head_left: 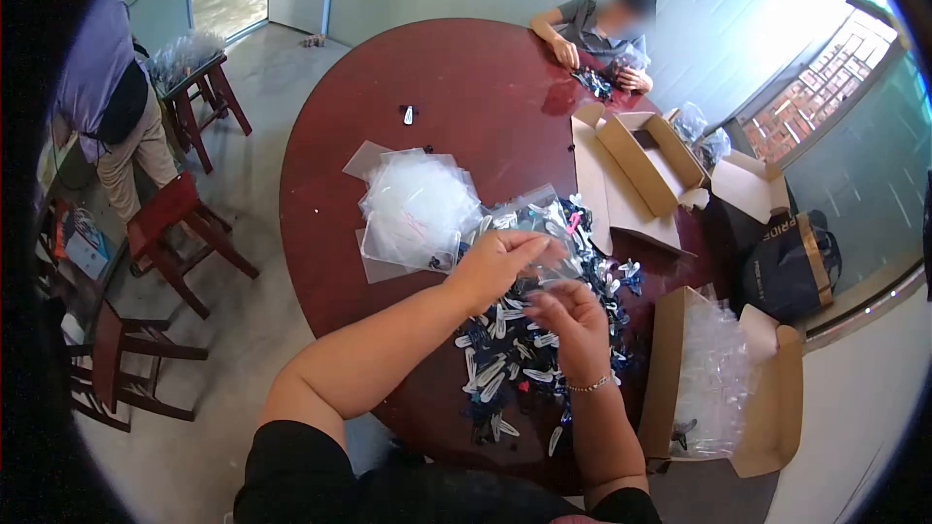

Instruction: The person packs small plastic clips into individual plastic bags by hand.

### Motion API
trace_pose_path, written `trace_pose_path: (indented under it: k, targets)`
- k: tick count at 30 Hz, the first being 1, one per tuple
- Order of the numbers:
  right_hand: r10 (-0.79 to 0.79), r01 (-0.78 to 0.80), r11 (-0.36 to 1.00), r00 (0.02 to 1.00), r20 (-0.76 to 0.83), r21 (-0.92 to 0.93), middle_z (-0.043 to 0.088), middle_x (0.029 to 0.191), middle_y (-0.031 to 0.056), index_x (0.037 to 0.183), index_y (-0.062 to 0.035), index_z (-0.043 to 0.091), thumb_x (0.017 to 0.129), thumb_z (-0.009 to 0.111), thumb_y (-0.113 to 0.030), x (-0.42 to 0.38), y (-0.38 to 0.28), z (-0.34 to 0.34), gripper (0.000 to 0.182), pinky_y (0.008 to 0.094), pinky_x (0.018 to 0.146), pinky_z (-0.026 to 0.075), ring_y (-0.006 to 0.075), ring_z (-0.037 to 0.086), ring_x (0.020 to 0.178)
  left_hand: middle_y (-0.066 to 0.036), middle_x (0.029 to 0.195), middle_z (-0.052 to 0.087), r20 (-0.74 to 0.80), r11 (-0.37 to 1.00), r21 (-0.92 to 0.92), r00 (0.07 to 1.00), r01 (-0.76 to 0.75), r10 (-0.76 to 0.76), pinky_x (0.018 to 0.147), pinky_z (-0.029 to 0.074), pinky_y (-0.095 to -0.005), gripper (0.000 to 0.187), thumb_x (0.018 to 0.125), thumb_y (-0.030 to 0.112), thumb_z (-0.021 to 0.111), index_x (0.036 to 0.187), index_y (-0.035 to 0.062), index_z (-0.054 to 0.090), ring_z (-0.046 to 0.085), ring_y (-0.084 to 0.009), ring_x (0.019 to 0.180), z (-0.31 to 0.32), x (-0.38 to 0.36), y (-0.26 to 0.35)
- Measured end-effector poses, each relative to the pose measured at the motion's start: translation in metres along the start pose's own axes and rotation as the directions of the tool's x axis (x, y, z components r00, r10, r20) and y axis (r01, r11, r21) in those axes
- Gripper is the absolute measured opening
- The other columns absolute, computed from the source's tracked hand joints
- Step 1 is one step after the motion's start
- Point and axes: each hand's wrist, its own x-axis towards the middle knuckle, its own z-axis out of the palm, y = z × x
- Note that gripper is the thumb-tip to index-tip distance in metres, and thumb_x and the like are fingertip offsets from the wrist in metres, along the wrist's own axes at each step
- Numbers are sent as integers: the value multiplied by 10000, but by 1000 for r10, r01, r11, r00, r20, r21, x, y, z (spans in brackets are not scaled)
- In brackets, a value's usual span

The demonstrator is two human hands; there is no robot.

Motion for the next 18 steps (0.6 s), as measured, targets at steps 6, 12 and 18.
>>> trace_pose_path:
  k: [6,12,18]
  targets:
    - [-719,533,418,689,90,-736,629,1112,119,1121,-5,596,827,688,14,11,-27,-15,309,344,905,472,225,603,1039,-108,1001,721,76,996,37,993,84,-87,873,546,-304,244,976,172,587,1050,-28,707,687,-162,914,-5,1,1]
    - [-694,665,137,593,408,-734,647,1154,169,1090,10,645,796,698,-9,12,-52,-3,299,417,950,464,346,604,1071,-72,914,738,147,952,294,979,90,-139,768,542,-266,192,941,155,646,996,-4,739,674,-114,824,0,-7,6]
    - [-687,653,101,591,423,-750,617,1224,172,1244,11,563,784,726,-49,10,-51,-14,491,466,1030,400,341,574,1129,-69,861,738,238,779,602,971,-175,34,689,516,-274,148,893,140,680,991,49,744,667,-118,759,6,-14,9]
